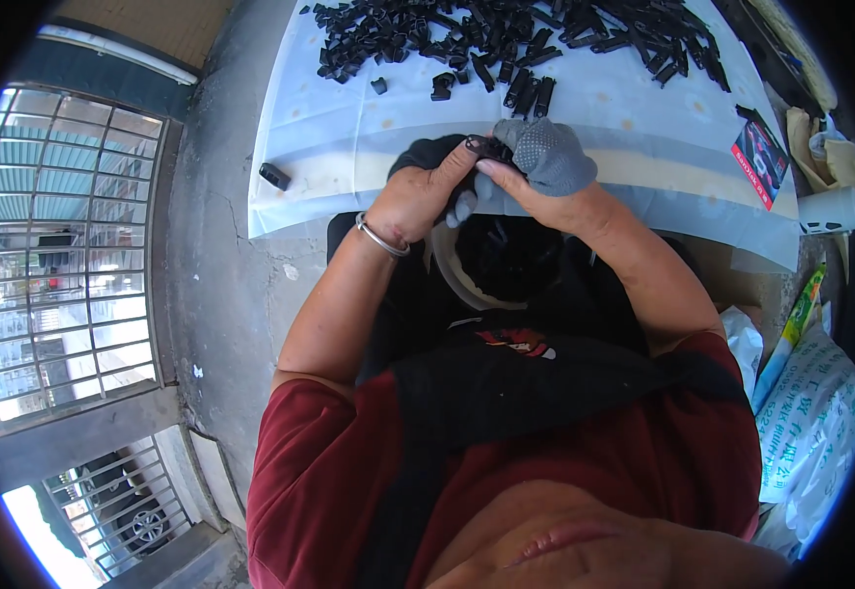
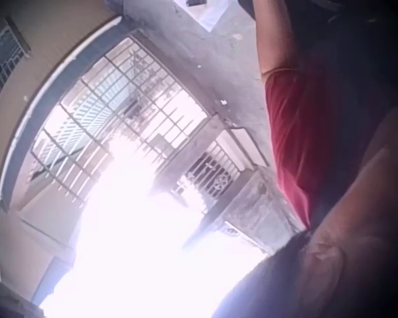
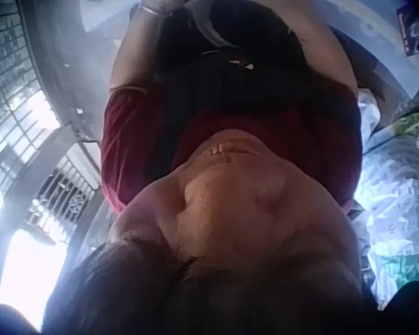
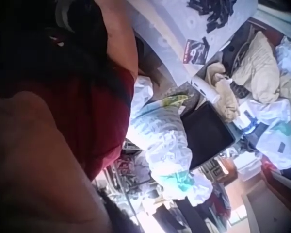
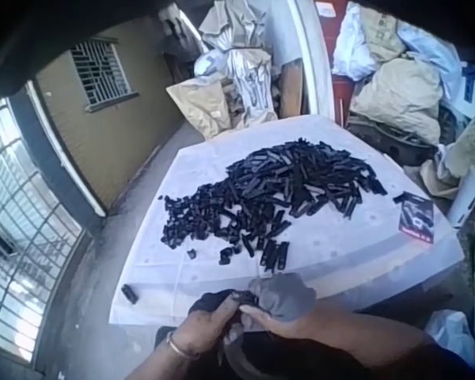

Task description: Attaching small black plastic components to a long strap at a workstation.

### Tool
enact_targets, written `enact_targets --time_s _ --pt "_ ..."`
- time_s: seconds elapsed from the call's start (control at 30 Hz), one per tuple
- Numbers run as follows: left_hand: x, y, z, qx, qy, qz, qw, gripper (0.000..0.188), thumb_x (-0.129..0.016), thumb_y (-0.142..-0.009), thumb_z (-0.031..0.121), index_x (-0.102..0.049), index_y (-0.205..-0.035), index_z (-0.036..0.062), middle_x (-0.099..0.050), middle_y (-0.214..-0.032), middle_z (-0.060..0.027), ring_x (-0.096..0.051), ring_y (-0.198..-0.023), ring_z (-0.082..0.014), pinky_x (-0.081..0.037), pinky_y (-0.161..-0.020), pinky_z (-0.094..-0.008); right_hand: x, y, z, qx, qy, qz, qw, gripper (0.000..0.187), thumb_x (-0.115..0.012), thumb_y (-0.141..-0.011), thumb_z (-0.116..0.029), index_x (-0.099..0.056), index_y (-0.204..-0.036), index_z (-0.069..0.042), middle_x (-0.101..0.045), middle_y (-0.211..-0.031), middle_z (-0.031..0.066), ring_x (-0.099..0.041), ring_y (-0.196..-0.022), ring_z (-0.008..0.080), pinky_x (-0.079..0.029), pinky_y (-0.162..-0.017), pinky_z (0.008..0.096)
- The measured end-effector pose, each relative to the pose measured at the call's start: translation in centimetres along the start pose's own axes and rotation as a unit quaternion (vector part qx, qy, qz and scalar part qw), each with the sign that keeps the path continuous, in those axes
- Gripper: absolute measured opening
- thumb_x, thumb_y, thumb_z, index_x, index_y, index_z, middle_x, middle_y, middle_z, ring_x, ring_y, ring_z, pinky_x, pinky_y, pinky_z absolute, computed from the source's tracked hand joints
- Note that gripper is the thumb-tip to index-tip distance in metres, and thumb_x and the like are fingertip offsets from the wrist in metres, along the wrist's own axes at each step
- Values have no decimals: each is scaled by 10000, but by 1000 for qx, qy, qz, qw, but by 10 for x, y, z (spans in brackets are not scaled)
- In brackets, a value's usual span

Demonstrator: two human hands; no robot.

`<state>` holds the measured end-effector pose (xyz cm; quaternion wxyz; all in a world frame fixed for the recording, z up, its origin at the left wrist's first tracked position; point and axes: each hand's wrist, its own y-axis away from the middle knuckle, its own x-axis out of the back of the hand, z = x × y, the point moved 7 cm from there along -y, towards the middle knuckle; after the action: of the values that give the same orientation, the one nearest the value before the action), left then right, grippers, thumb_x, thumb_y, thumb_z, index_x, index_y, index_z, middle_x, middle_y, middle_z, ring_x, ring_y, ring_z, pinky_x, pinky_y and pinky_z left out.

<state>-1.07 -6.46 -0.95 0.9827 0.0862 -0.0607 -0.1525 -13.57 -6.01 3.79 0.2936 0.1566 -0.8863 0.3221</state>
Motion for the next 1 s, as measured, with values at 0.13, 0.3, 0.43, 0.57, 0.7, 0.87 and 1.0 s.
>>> enact_targets --time_s 0.13,0.3,0.43,0.57,0.7,0.87,1.0 --pt "-5 1 -6 -22 128 55 990 321 -436 -903 307 -578 -964 26 -584 -762 -32 -511 -620 -86 -412 -522 -203 6 3 1 14 -26 77 997 250 -616 -789 -214 -584 -949 -25 -593 -795 132 -568 -729 250 -453 -641 327" --pt "2 1 5 -47 93 75 992 392 -389 -911 335 -562 -741 27 -513 -579 -4 -426 -453 -73 -352 -420 -216 16 7 7 -46 67 -34 996 261 -599 -803 -263 -593 -910 -25 -590 -777 129 -563 -700 260 -452 -615 337" --pt "1 3 14 -62 20 88 994 403 -387 -911 341 -562 -728 28 -518 -583 -4 -439 -471 -73 -356 -435 -231 15 9 -1 -10 134 -18 991 243 -591 -808 -267 -602 -875 -33 -592 -769 119 -558 -668 266 -453 -592 341" --pt "2 0 16 -110 -78 77 988 380 -385 -914 303 -568 -741 18 -514 -572 -14 -453 -485 -97 -370 -458 -258 9 9 -3 5 189 -20 982 236 -604 -797 -261 -606 -863 -35 -596 -776 121 -559 -668 266 -453 -591 350" --pt "-14 8 37 -236 -259 93 932 357 -369 -919 248 -550 -729 6 -523 -571 -61 -476 -484 -159 -376 -468 -279 -1 13 -4 55 158 -18 986 208 -616 -780 -222 -602 -851 -26 -599 -783 120 -564 -678 268 -454 -608 355" --pt "-6 15 37 -196 -275 83 938 325 -380 -897 224 -537 -725 -2 -553 -661 -197 -527 -643 -386 -421 -583 -405 -8 15 -13 76 124 -1 989 189 -606 -778 -197 -596 -856 -25 -600 -794 119 -569 -702 281 -458 -631 355" --pt "15 -4 35 -115 -450 17 886 406 -384 -877 388 -591 -871 38 -590 -776 -195 -560 -748 -369 -440 -687 -426 -10 6 -1 -33 110 -161 980 300 -547 -811 -301 -587 -930 -29 -603 -819 128 -572 -762 314 -462 -693 368"
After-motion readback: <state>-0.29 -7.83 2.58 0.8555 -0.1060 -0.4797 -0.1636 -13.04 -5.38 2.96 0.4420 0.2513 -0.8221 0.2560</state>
